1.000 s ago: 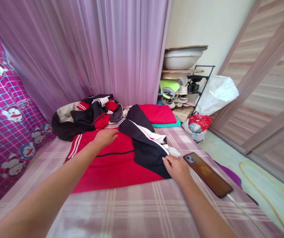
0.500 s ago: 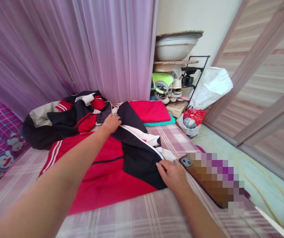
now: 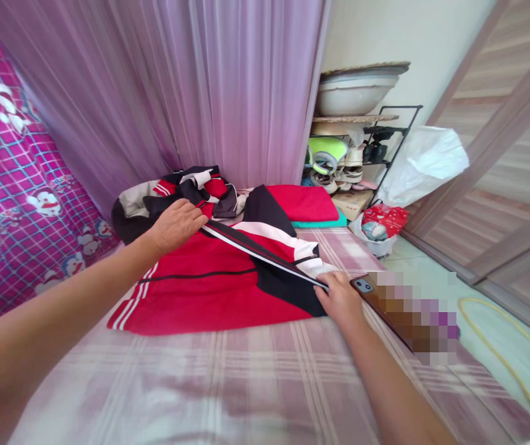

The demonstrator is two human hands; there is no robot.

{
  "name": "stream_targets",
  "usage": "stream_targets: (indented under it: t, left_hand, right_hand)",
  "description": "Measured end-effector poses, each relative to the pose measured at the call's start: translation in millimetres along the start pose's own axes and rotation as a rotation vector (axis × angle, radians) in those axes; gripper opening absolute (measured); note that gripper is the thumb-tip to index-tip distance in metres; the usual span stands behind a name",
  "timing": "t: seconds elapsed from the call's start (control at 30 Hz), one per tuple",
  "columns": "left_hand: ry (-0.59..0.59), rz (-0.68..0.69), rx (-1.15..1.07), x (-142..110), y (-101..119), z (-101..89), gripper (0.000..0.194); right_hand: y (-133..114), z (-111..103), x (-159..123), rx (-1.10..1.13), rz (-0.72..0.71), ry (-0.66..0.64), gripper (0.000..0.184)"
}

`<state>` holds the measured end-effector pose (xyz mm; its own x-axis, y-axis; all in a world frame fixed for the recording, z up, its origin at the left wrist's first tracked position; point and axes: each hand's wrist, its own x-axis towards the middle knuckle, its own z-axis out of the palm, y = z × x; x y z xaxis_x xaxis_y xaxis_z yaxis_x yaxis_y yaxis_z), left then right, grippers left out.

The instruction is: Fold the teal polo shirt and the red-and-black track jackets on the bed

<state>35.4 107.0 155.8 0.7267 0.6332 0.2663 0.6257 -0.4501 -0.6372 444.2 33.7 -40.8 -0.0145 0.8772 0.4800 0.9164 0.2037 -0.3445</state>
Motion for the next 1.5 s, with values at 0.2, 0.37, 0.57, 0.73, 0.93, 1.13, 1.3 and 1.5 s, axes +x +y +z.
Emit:
stream_targets:
  t: [0.2,0.37,0.57,0.73,0.93,1.13,1.3,1.5]
  left_hand:
    - [-0.052,-0.156,-0.247,-111.5,69.6,10.7,0.020]
    - [-0.217,-0.250,-0.308,-144.2,96.9,26.3,0.021]
    - [-0.104,-0.299,-0.341,-149.6,92.8,10.3,0.022]
    - [-0.302,-0.359,-0.459,-170.5,109.9,4.5,0.023]
    - [-0.365,-0.506,-0.588,-166.7,96.2,-10.4,0.028]
    - [-0.245,-0.472,-0.630,-118.8,115.6,10.5,0.041]
    - [-0.310,-0.541,-0.548,-119.0,152.2,37.7,0.046]
    - [-0.363,-0.631,-0.519,-128.8,152.1,40.1,0.057]
  right_hand:
    - [-8.4,-4.2,-4.6,-0.088,-0.103,-0.027,0.018]
    - [-12.1,-16.1,-11.5,-0.139,-0.183,-0.002,0.027]
    - [-15.3,-27.5,-26.7,-0.178,-0.205,0.066,0.031]
    - [-23.7,-32.6,-34.2,-0.206,-0.156,-0.051,0.034]
    - [-61.5,-53.7,-12.7,-0.219,0.006,-0.038,0.030]
    - [-177.2,-26.3,34.5,0.032,-0.276,-0.168,0.037]
    - [-228.4,30.2,38.0,0.032,-0.411,-0.514,0.053]
    - [-196.0,47.7,27.2,-0.083,-0.284,-0.659,0.065]
